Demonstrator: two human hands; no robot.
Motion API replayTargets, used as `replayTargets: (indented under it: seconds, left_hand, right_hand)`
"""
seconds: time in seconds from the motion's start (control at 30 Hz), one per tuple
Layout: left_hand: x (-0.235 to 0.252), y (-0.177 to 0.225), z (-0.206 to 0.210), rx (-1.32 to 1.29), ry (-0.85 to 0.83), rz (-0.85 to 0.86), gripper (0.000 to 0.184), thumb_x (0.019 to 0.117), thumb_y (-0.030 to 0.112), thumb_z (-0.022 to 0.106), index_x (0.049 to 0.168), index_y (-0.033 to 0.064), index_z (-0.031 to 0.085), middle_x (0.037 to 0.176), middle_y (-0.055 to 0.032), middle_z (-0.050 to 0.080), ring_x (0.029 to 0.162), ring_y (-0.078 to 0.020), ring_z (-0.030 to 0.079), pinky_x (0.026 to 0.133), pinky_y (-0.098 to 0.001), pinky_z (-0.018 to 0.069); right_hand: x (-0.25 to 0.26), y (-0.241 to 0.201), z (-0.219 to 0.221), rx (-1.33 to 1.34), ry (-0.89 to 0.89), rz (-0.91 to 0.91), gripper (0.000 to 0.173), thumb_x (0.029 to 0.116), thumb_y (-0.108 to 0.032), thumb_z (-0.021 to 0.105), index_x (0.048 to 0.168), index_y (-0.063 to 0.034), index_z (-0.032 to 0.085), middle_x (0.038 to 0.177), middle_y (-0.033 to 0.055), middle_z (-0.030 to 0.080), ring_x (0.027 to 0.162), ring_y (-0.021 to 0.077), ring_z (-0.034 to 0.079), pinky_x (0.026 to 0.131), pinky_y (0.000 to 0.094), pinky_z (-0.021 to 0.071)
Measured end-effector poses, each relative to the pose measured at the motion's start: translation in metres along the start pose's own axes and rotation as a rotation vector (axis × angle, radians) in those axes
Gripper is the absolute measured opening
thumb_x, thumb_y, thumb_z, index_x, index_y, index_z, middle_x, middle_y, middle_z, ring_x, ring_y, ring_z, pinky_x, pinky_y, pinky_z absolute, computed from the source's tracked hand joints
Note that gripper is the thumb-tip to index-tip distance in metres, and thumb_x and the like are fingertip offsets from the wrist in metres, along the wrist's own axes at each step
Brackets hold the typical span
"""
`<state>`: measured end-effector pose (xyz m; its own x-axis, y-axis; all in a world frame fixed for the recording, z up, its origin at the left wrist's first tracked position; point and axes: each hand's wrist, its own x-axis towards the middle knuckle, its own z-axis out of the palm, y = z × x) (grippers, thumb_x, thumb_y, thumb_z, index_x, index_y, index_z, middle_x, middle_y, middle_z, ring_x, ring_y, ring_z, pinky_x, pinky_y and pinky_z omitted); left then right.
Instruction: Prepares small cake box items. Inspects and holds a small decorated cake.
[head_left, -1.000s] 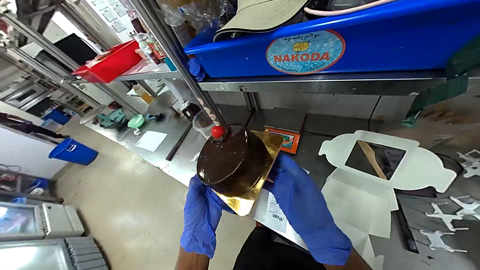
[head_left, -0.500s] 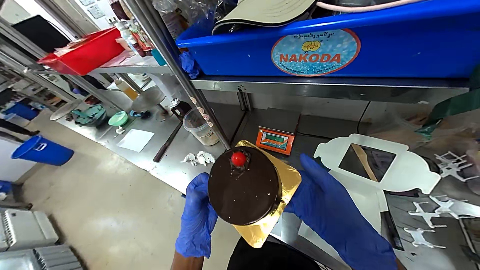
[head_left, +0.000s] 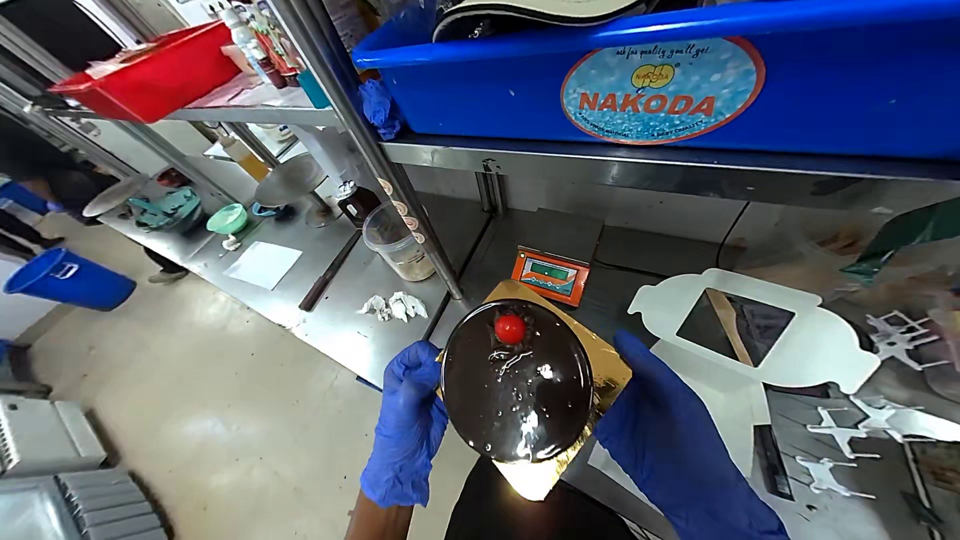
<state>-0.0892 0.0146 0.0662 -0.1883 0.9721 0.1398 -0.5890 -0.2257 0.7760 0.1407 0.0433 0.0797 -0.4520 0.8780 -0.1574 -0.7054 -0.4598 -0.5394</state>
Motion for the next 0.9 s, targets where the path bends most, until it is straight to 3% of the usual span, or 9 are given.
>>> replayTargets:
  seconds: [0.23, 0.5, 0.67, 0.9]
  left_hand:
    - [-0.002, -0.010, -0.002, 0.011, -0.008, -0.025, 0.012, 0.0859, 0.023, 0.080, 0.083, 0.0129, 0.075, 0.079, -0.0041, 0.073, 0.074, -0.0095, 0.072, 0.070, -0.0264, 0.0612]
    - [-0.004, -0.019, -0.010, 0.031, -0.028, -0.042, 0.014, 0.0872, 0.025, 0.079, 0.082, 0.0135, 0.073, 0.077, -0.0019, 0.071, 0.073, -0.0079, 0.070, 0.070, -0.0251, 0.0602]
    - [-0.014, -0.020, -0.030, 0.047, 0.014, -0.048, 0.016, 0.0866, 0.024, 0.079, 0.078, 0.0133, 0.070, 0.073, -0.0009, 0.068, 0.068, -0.0072, 0.068, 0.068, -0.0247, 0.0591]
    - [-0.051, -0.001, -0.076, 0.132, 0.100, -0.144, 0.014, 0.0927, 0.025, 0.074, 0.087, 0.0137, 0.070, 0.086, -0.0060, 0.073, 0.080, -0.0123, 0.072, 0.076, -0.0306, 0.0619]
  right_hand:
    - [-0.004, 0.005, -0.004, -0.016, 0.139, -0.020, 0.040, 0.1097, -0.032, 0.032, 0.108, -0.0108, 0.067, 0.097, 0.0101, 0.075, 0.086, 0.0160, 0.075, 0.073, 0.0308, 0.0638]
    - [-0.002, 0.019, -0.017, 0.066, 0.136, -0.085, 0.032, 0.1068, -0.031, 0.045, 0.109, -0.0102, 0.069, 0.100, 0.0107, 0.074, 0.093, 0.0162, 0.074, 0.080, 0.0329, 0.0635]
    - [0.005, 0.039, -0.017, 0.064, 0.180, -0.062, 0.040, 0.1108, -0.028, 0.030, 0.114, -0.0077, 0.064, 0.102, 0.0121, 0.074, 0.093, 0.0194, 0.074, 0.080, 0.0367, 0.0640]
    - [0.021, 0.089, -0.020, 0.003, 0.190, 0.070, 0.040, 0.1100, -0.029, 0.030, 0.120, -0.0047, 0.060, 0.109, 0.0126, 0.072, 0.102, 0.0195, 0.071, 0.089, 0.0388, 0.0611]
